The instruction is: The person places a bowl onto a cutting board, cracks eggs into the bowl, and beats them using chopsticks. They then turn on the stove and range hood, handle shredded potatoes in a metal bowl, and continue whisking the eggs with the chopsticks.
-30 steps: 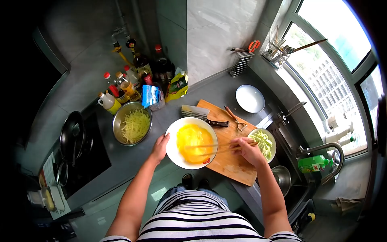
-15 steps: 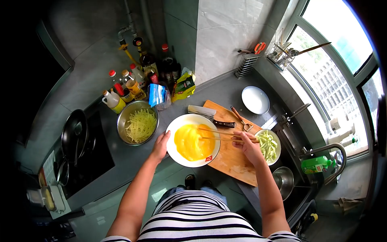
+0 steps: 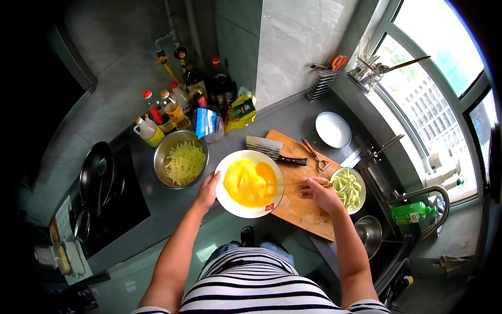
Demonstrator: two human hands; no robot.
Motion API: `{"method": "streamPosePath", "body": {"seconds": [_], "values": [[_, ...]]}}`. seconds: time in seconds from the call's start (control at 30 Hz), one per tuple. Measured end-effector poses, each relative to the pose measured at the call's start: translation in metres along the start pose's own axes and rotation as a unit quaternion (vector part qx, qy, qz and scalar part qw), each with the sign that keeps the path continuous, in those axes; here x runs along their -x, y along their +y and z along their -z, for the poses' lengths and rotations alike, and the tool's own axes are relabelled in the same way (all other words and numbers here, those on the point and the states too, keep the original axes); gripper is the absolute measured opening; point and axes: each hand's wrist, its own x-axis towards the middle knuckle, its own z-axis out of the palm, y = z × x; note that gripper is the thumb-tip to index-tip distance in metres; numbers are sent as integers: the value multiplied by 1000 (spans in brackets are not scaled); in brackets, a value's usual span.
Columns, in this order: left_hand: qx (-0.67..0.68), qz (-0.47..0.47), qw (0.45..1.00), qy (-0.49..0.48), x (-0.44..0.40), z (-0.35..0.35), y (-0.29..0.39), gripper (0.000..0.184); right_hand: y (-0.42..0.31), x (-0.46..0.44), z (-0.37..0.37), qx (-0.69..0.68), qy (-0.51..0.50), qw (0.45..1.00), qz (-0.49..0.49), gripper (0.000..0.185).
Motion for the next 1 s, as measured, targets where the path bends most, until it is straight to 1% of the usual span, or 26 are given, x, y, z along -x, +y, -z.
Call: {"method": "streamPosePath", "body": {"seconds": [0.1,0.2,0.23,0.33,0.37,0.47,0.5,0.6,0.63,0.73,0.77,0.87,0.9,1.0], "values": [[1,-5,1000,-6,0,0,2,45,-5,1,-4,-30,67,993,88,29],[-16,-11,1000,5,-1,2,3,45,-17,7,-2,39,61,996,49,28],[-25,-13,1000,11,-1,2,3,45,-22,12,-2,53,75,995,37,28],[-7,-8,1000,17,0,2,5,45,-27,12,-3,63,122,986,94,27],[-15,-10,1000,10,-1,3,3,45,-26,12,-4,60,96,990,80,28],[-31,-14,999,-9,-4,5,0,45,-26,14,-8,54,60,995,61,29],[-30,-12,999,-11,-3,4,2,45,-22,9,-6,32,103,987,118,30],[-28,-14,999,-21,-2,3,2,45,-27,11,-6,100,73,991,48,31],[-28,-17,999,-26,-3,3,2,45,-26,12,-5,106,26,994,31,32],[-22,-15,1000,-12,-3,2,1,45,-23,7,-8,74,112,986,99,32],[-26,-14,1000,-12,-3,3,0,45,-24,7,-10,82,118,985,94,32],[-29,-13,999,-9,-4,4,1,46,-20,10,-3,52,17,998,20,31],[-24,-13,1000,-6,-4,3,2,46,-16,6,0,-10,27,998,60,30],[-17,-10,1000,-1,-4,7,0,46,-22,5,-7,76,89,990,76,27]]}}
